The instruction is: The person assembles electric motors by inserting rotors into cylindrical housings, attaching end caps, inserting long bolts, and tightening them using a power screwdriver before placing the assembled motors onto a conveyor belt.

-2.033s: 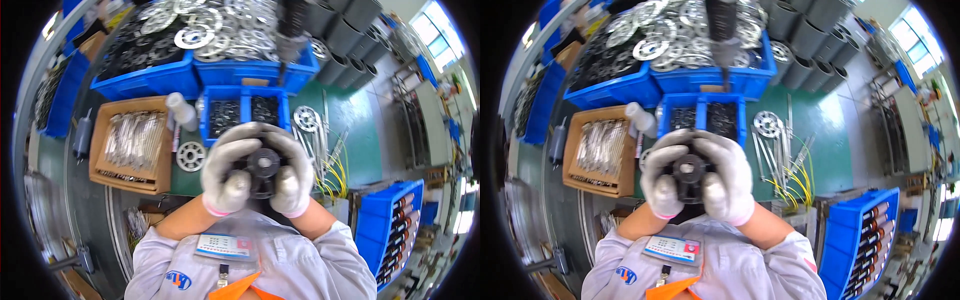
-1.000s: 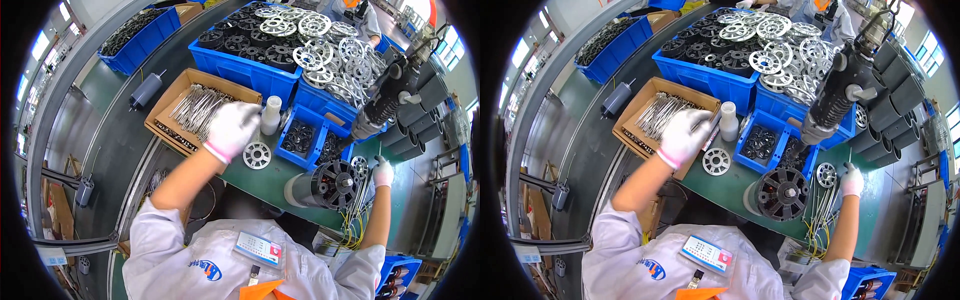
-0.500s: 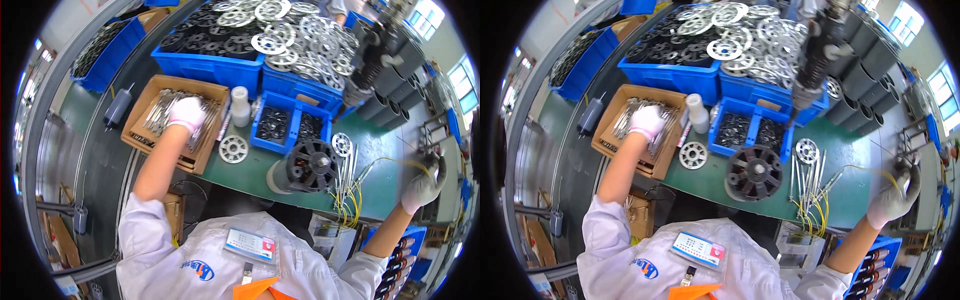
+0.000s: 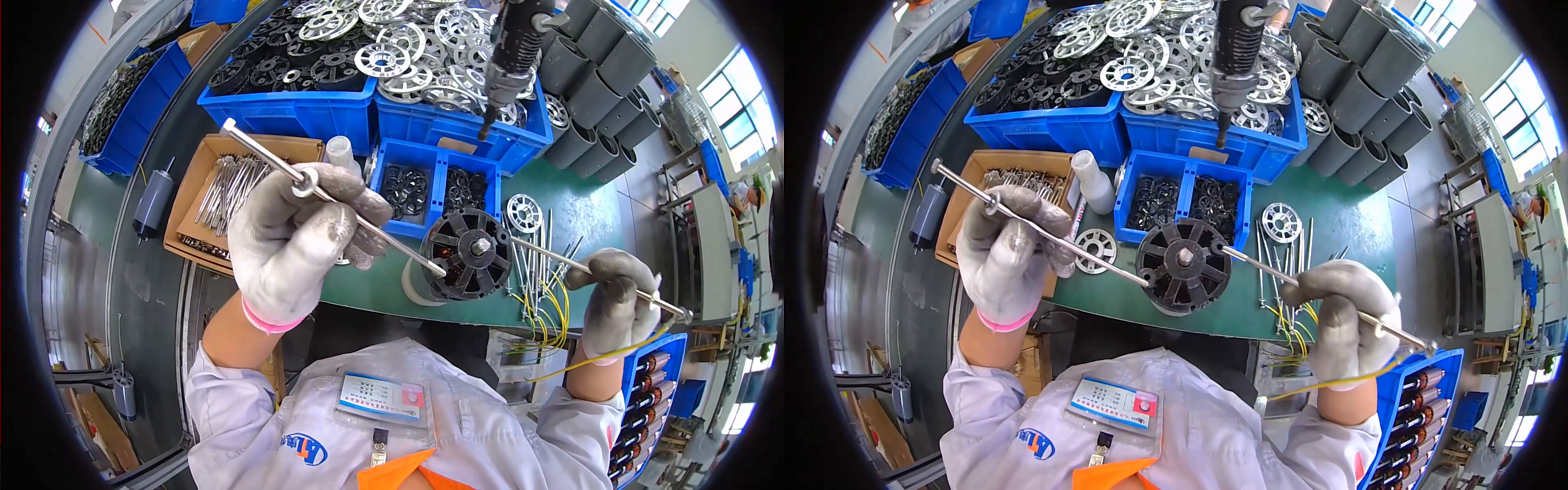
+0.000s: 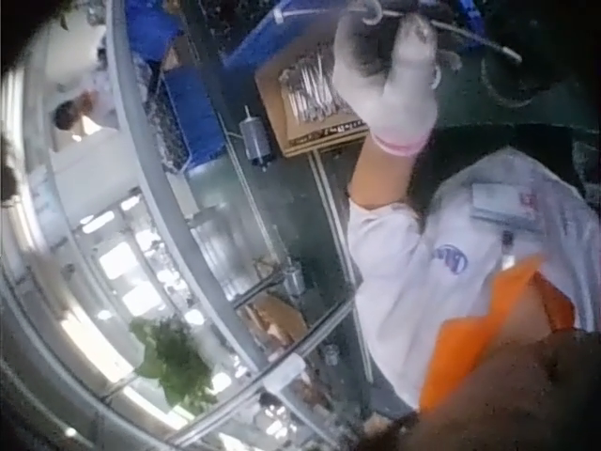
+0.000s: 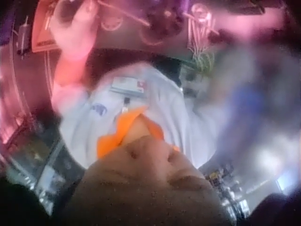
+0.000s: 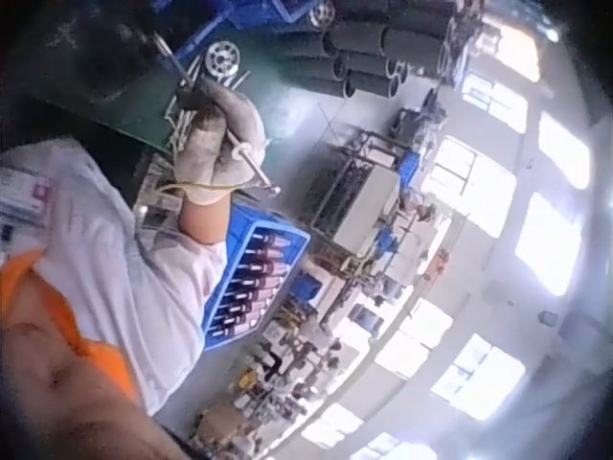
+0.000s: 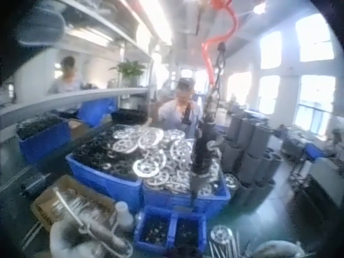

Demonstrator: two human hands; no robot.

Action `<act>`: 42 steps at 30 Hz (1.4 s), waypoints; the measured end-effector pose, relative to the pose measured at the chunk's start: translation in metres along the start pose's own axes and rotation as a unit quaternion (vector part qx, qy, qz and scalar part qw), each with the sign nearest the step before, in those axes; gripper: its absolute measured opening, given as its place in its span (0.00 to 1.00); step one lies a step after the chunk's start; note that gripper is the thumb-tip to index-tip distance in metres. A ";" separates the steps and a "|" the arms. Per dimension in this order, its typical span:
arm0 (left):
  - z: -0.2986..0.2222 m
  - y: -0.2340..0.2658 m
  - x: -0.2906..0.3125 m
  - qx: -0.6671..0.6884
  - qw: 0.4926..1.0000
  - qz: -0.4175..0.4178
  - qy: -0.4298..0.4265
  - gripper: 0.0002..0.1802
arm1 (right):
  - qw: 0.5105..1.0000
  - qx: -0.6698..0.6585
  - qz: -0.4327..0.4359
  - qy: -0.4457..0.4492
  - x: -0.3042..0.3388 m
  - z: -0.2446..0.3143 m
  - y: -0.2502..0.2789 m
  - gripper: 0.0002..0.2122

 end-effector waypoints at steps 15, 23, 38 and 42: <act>-0.029 -0.073 -0.050 -0.452 0.863 0.172 -0.147 0.09 | 0.972 0.059 0.201 -0.109 -0.038 0.023 -0.052 0.05; 0.028 -0.076 -0.059 -0.422 0.860 0.235 -0.166 0.08 | 0.931 0.149 0.332 -0.031 -0.031 0.008 -0.060 0.14; 0.061 -0.061 0.025 -0.279 0.935 0.175 -0.129 0.71 | 0.909 0.245 0.336 0.014 0.007 0.016 -0.082 0.06; 0.047 -0.068 0.040 -0.207 0.941 0.169 -0.206 0.66 | 0.912 0.204 0.350 0.065 0.023 0.028 -0.083 0.06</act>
Point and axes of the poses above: each hand's wrist, its own x-axis away from the middle knuckle, its own y-axis out of the back of the hand, z = x × y, the point moved 6 cm from there along -x, towards the middle knuckle, and after that the axes turned 9 degrees about -x, right-handed, at the moved point
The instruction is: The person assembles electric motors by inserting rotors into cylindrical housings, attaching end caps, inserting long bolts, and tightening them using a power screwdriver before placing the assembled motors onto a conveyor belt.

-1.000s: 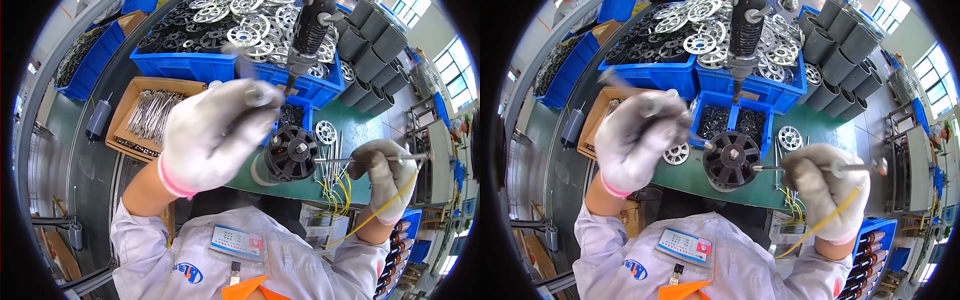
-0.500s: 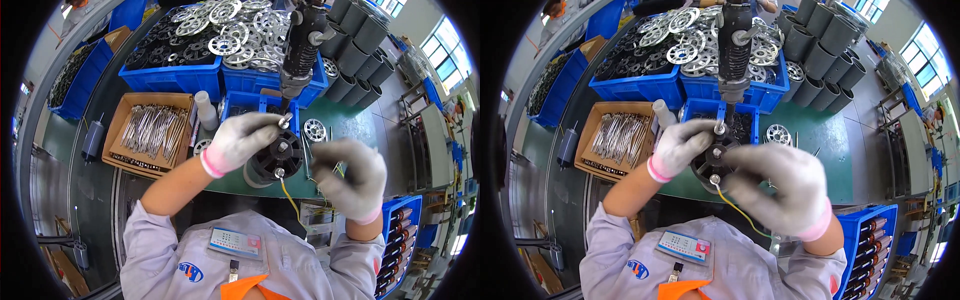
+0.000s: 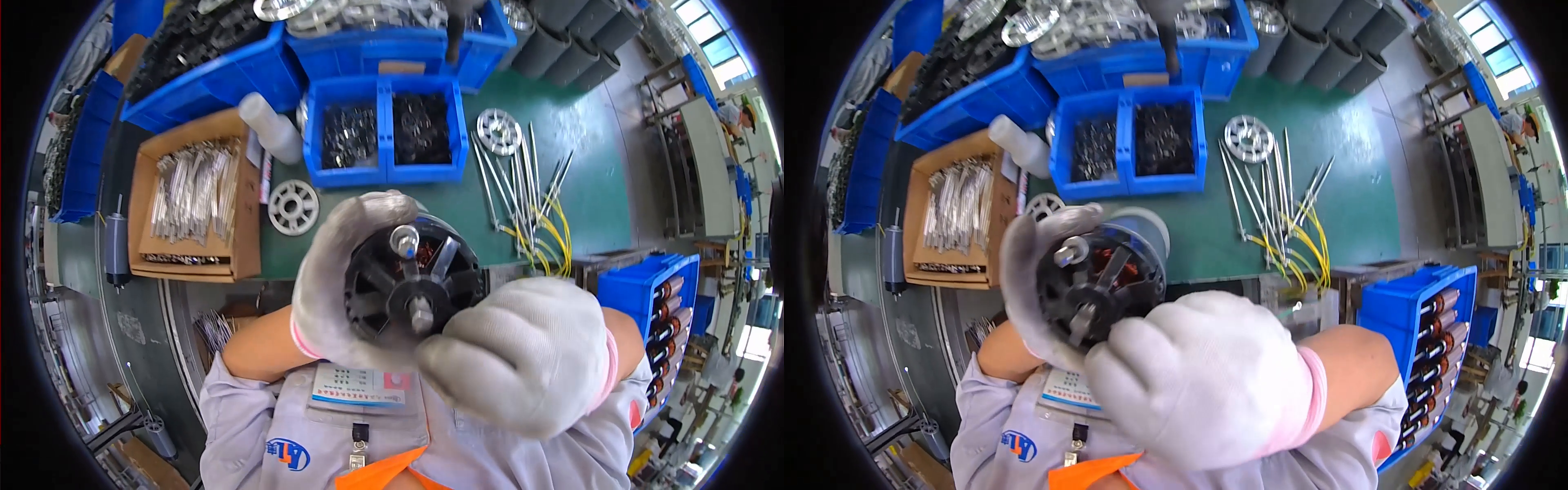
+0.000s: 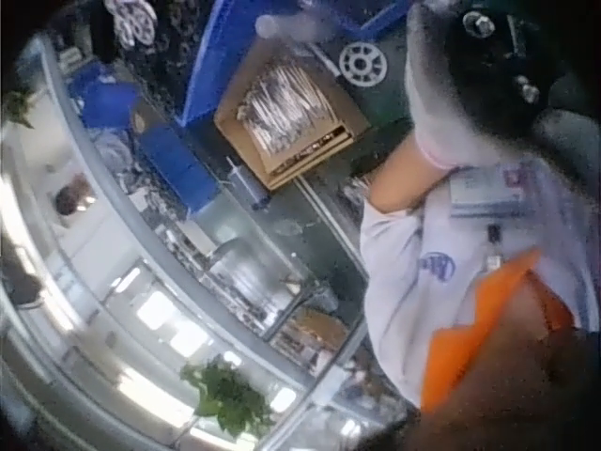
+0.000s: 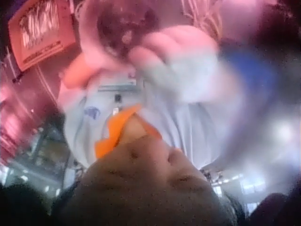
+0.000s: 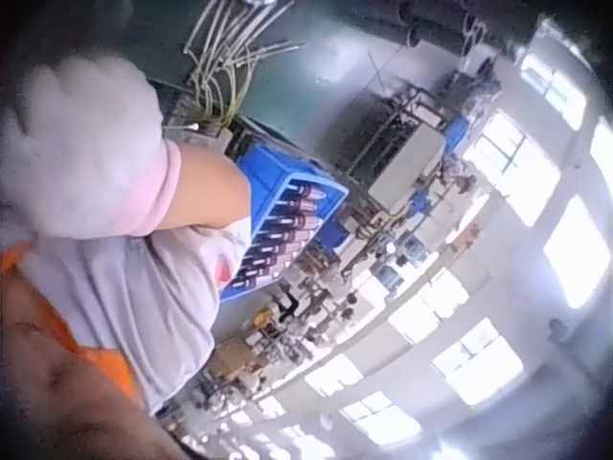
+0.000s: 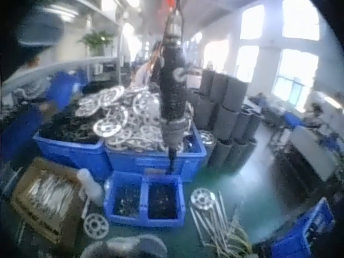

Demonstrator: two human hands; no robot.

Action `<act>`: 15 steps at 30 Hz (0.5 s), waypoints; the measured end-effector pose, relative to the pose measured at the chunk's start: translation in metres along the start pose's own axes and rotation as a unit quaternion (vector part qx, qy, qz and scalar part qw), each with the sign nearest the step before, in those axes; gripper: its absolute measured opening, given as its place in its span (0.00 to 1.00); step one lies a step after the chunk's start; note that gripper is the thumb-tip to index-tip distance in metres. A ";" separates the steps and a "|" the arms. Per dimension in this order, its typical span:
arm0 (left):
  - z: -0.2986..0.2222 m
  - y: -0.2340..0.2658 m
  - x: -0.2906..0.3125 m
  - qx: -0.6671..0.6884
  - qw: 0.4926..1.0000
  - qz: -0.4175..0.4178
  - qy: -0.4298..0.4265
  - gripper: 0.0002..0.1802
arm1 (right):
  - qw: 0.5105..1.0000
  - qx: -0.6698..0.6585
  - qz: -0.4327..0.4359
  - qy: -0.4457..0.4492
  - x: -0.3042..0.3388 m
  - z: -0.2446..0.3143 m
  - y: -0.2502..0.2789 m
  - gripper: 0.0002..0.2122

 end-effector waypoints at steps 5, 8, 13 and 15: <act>0.007 -0.008 0.020 0.072 0.990 -0.100 -0.067 0.58 | 1.000 0.000 -0.009 -0.023 0.004 0.008 -0.008 0.13; 0.003 -0.006 0.016 0.031 0.997 0.063 0.040 0.59 | 0.986 -0.048 0.155 -0.024 -0.017 0.014 0.020 0.20; -0.001 -0.007 0.016 -0.005 0.995 0.073 0.073 0.58 | 0.989 -0.025 0.148 -0.004 -0.012 0.016 0.020 0.19; -0.004 -0.007 0.017 -0.003 0.996 0.067 0.067 0.58 | 0.989 -0.015 0.146 0.011 -0.012 0.019 0.019 0.19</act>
Point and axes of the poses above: each hand's wrist, its own x-axis away from the middle knuckle, its own y-axis out of the back of the hand, z = x × y, the point moved 6 cm from there along -x, towards the middle knuckle, and after that the axes turned 9 degrees about -x, right-handed, at the moved point
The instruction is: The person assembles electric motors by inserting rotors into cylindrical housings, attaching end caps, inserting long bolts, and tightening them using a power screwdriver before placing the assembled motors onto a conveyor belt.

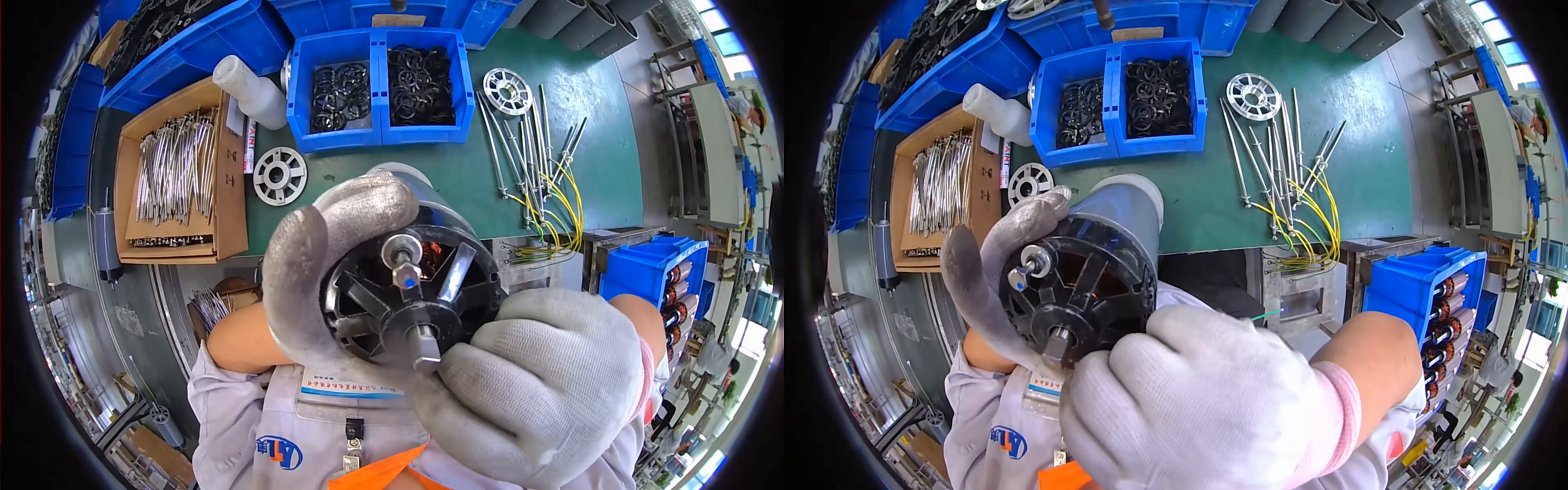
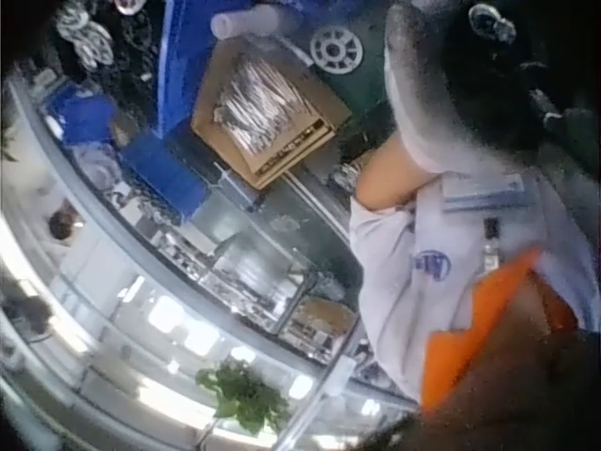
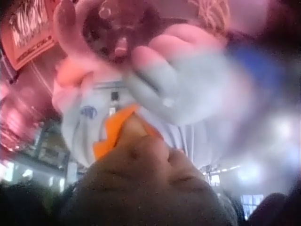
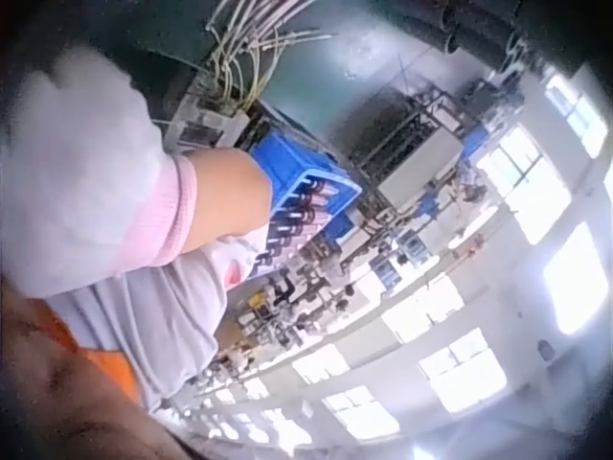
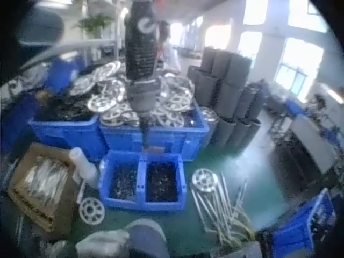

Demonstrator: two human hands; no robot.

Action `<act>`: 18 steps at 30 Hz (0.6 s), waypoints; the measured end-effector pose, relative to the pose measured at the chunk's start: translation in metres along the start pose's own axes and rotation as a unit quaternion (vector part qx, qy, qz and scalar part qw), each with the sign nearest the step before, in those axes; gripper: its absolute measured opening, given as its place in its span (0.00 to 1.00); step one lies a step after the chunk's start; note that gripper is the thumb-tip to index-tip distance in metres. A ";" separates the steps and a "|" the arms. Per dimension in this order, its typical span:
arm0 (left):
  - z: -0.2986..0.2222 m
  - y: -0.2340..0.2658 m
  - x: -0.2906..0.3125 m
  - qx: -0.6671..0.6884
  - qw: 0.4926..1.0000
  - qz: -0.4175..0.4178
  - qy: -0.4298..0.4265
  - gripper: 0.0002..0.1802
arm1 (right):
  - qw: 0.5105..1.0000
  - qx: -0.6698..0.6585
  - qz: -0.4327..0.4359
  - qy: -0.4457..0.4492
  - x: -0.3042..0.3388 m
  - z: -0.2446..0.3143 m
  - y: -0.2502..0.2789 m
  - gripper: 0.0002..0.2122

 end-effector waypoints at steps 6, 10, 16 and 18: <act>-0.005 -0.016 0.009 0.026 0.981 -0.187 0.042 0.65 | 0.999 0.037 -0.004 0.036 -0.001 0.002 -0.005 0.18; -0.001 -0.001 0.001 0.020 0.983 -0.181 0.030 0.63 | 0.996 0.064 -0.009 0.056 0.000 0.001 -0.005 0.17; 0.001 -0.003 0.004 0.016 0.995 -0.103 -0.003 0.62 | 0.998 0.053 -0.002 0.039 -0.005 0.007 -0.007 0.16; 0.001 -0.004 0.006 0.014 0.990 -0.141 -0.004 0.59 | 1.000 0.020 0.005 -0.001 -0.006 0.006 -0.008 0.16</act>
Point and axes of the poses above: each hand's wrist, its own x-axis away from the middle knuckle, its own y-axis out of the back of the hand, z = x × y, the point moved 6 cm from there along -x, towards the middle knuckle, and after that the axes turned 9 degrees about -x, right-handed, at the moved point
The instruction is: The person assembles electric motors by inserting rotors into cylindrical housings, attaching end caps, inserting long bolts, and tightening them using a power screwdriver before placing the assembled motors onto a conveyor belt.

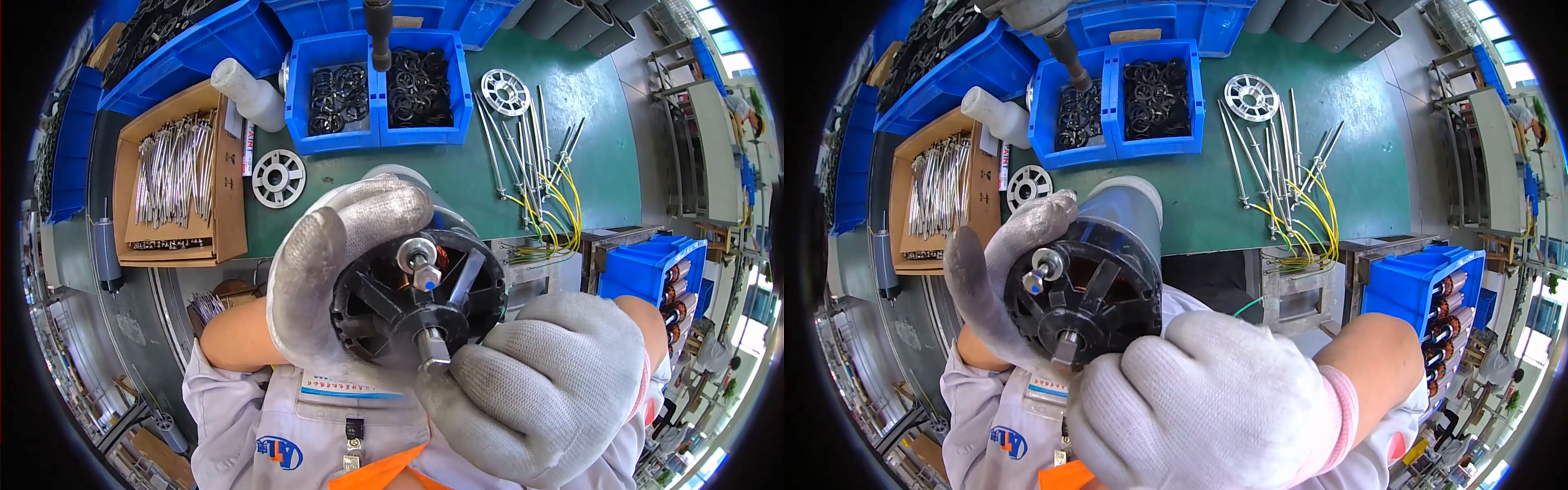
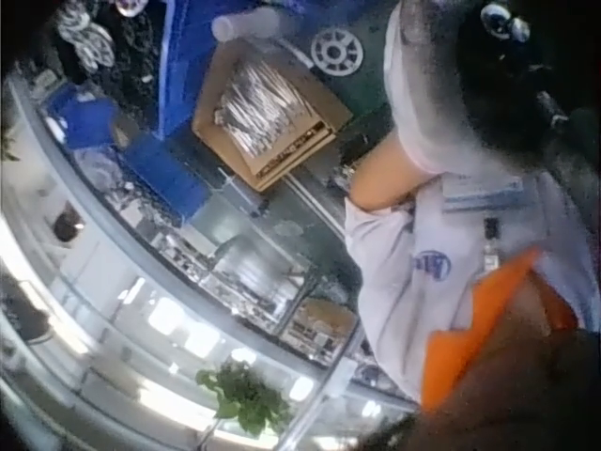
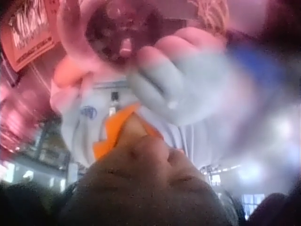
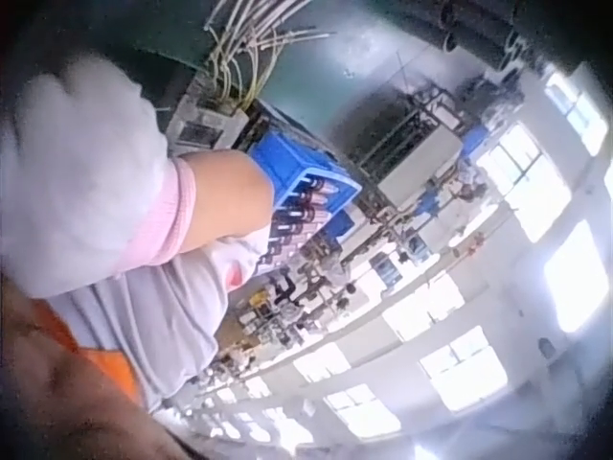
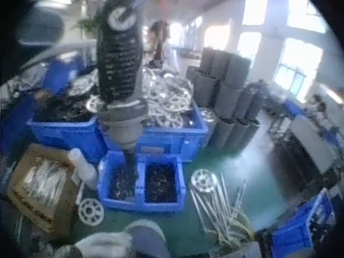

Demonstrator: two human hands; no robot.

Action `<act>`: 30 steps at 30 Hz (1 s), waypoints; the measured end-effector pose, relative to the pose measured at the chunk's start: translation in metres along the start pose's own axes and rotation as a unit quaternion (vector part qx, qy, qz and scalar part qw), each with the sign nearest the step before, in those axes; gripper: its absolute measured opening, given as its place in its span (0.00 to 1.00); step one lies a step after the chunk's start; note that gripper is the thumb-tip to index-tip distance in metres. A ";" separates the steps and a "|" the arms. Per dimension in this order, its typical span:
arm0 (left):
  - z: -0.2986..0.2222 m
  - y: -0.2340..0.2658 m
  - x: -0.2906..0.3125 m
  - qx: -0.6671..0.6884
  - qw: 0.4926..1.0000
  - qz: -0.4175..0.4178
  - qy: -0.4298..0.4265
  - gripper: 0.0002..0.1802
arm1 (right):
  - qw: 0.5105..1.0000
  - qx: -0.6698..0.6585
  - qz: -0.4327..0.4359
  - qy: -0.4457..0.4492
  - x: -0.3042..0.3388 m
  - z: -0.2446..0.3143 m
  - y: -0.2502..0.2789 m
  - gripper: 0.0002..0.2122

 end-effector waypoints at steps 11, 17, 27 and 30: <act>-0.006 -0.003 0.006 -0.078 0.996 0.029 0.037 0.51 | 0.996 0.019 -0.080 0.046 0.002 -0.001 -0.002 0.14; -0.008 -0.013 0.014 -0.045 0.988 -0.139 0.060 0.58 | 0.992 0.024 -0.120 0.022 0.002 0.005 -0.003 0.15; -0.012 -0.011 0.006 -0.069 0.994 -0.052 -0.068 0.52 | 0.989 0.026 -0.140 0.026 0.012 -0.007 -0.010 0.12; -0.010 -0.018 0.008 -0.080 0.987 -0.129 0.061 0.47 | 0.961 0.042 -0.273 0.025 0.019 -0.013 -0.009 0.12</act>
Point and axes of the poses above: each hand's wrist, its own x-axis away from the middle knuckle, its own y-axis out of the back of the hand, z = x × y, the point moved 6 cm from there along -x, towards the middle knuckle, and after that the axes turned 9 degrees about -x, right-handed, at the moved point
